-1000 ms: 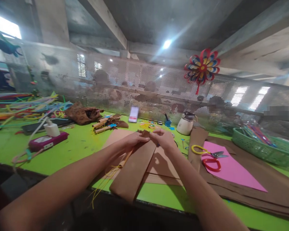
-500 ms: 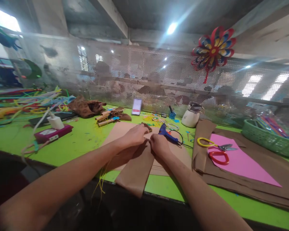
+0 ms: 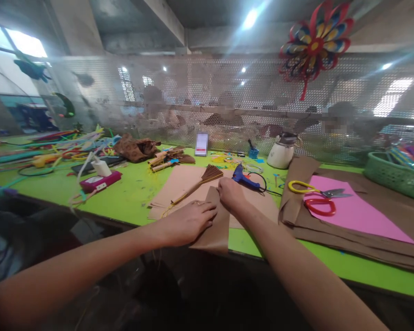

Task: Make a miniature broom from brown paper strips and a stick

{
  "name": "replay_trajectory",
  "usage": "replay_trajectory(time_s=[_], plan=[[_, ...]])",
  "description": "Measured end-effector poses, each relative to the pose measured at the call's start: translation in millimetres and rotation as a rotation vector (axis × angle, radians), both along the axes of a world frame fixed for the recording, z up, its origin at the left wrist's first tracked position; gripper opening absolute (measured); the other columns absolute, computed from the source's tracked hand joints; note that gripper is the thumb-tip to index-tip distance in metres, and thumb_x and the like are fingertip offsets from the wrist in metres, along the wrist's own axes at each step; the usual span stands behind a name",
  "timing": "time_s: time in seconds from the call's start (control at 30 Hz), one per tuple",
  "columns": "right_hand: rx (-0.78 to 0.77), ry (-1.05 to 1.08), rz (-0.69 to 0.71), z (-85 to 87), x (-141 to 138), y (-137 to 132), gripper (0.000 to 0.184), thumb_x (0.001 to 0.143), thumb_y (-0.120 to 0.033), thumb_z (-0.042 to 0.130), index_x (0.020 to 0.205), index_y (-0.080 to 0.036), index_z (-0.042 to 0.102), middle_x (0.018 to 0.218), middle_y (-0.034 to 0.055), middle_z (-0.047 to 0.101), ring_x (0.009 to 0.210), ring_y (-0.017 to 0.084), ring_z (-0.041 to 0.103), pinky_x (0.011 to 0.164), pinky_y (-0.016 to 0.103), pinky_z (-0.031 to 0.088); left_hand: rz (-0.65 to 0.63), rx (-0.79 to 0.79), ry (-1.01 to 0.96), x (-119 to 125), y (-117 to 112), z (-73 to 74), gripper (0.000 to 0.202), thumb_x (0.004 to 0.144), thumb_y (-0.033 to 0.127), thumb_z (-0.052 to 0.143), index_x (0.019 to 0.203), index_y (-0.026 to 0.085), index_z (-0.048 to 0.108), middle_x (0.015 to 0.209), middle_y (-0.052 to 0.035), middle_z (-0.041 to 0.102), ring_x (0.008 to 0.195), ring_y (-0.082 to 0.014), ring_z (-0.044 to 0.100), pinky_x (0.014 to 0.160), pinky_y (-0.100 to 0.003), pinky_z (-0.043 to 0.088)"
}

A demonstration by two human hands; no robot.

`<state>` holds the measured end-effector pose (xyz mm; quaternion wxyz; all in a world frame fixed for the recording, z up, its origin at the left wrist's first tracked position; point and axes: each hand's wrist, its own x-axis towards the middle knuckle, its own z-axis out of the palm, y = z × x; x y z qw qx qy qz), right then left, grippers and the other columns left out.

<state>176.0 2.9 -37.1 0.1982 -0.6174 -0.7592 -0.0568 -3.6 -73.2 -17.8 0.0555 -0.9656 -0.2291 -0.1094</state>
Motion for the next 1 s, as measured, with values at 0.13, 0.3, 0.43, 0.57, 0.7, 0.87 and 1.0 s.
replay_trajectory(time_s=[0.13, 0.3, 0.43, 0.57, 0.7, 0.87, 1.0], plan=[[-0.009, -0.002, 0.004, 0.3, 0.6, -0.6, 0.015, 0.087, -0.019, 0.048, 0.082, -0.014, 0.061, 0.087, 0.0088, 0.066, 0.079, 0.017, 0.057, 0.064, 0.025, 0.032, -0.068, -0.006, 0.018, -4.0, -24.2, 11.9, 0.03, 0.093, 0.026, 0.036, 0.093, 0.015, 0.063, 0.094, -0.0103, 0.064, 0.099, -0.0208, 0.055, 0.091, -0.034, 0.038], [-0.029, 0.0, 0.007, -0.5, 2.8, 0.8, 0.017, 0.088, -0.019, 0.046, 0.083, -0.014, 0.061, 0.087, 0.01, 0.066, 0.077, 0.017, 0.056, 0.062, 0.025, 0.031, -0.064, -0.04, 0.027, -6.1, -60.1, 18.3, 0.033, 0.094, 0.025, 0.034, 0.093, 0.014, 0.065, 0.087, -0.0097, 0.066, 0.092, -0.0201, 0.058, 0.086, -0.032, 0.041], [-0.02, -0.011, 0.012, -2.7, 4.3, 2.4, 0.017, 0.088, -0.019, 0.045, 0.084, -0.013, 0.06, 0.089, 0.0107, 0.066, 0.078, 0.017, 0.057, 0.063, 0.025, 0.032, 0.053, 0.085, 0.004, -4.3, -83.7, -2.0, 0.036, 0.09, 0.035, 0.042, 0.106, 0.009, 0.061, 0.106, -0.0155, 0.063, 0.102, -0.0267, 0.056, 0.094, -0.04, 0.038], [-0.01, -0.033, 0.012, -5.2, 5.8, 4.4, 0.019, 0.089, -0.02, 0.043, 0.085, -0.013, 0.06, 0.09, 0.0107, 0.066, 0.079, 0.017, 0.057, 0.064, 0.024, 0.033, 0.143, 0.188, -0.053, -4.4, -95.6, -31.0, 0.054, 0.088, 0.043, 0.045, 0.124, 0.004, 0.049, 0.128, -0.0202, 0.052, 0.122, -0.0312, 0.044, 0.106, -0.046, 0.026], [-0.03, -0.07, -0.005, -7.2, 6.2, 6.6, 0.019, 0.089, -0.02, 0.043, 0.086, -0.013, 0.06, 0.09, 0.0105, 0.067, 0.079, 0.017, 0.058, 0.064, 0.025, 0.034, 0.119, 0.239, -0.108, -8.1, -93.1, -39.0, 0.046, 0.09, 0.035, 0.043, 0.125, 0.004, 0.047, 0.128, -0.0196, 0.052, 0.123, -0.029, 0.043, 0.106, -0.046, 0.027], [-0.031, -0.152, -0.017, -1.8, 4.5, 10.3, 0.019, 0.088, -0.019, 0.043, 0.089, -0.014, 0.061, 0.089, 0.01, 0.067, 0.077, 0.018, 0.059, 0.062, 0.025, 0.035, 0.06, 0.185, -0.134, -10.5, -79.9, -19.3, 0.027, 0.09, 0.019, 0.042, 0.113, 0.01, 0.052, 0.108, -0.0142, 0.063, 0.105, -0.0234, 0.056, 0.098, -0.042, 0.036], [0.014, -0.259, 0.024, 9.6, 1.2, 18.3, 0.017, 0.084, -0.016, 0.047, 0.093, -0.013, 0.061, 0.096, 0.0126, 0.065, 0.086, 0.02, 0.057, 0.068, 0.026, 0.037, 0.065, 0.085, -0.115, -7.5, -70.2, -5.1, 0.028, 0.087, 0.035, 0.05, 0.104, 0.012, 0.055, 0.099, -0.0114, 0.063, 0.098, -0.0238, 0.057, 0.094, -0.042, 0.039]])
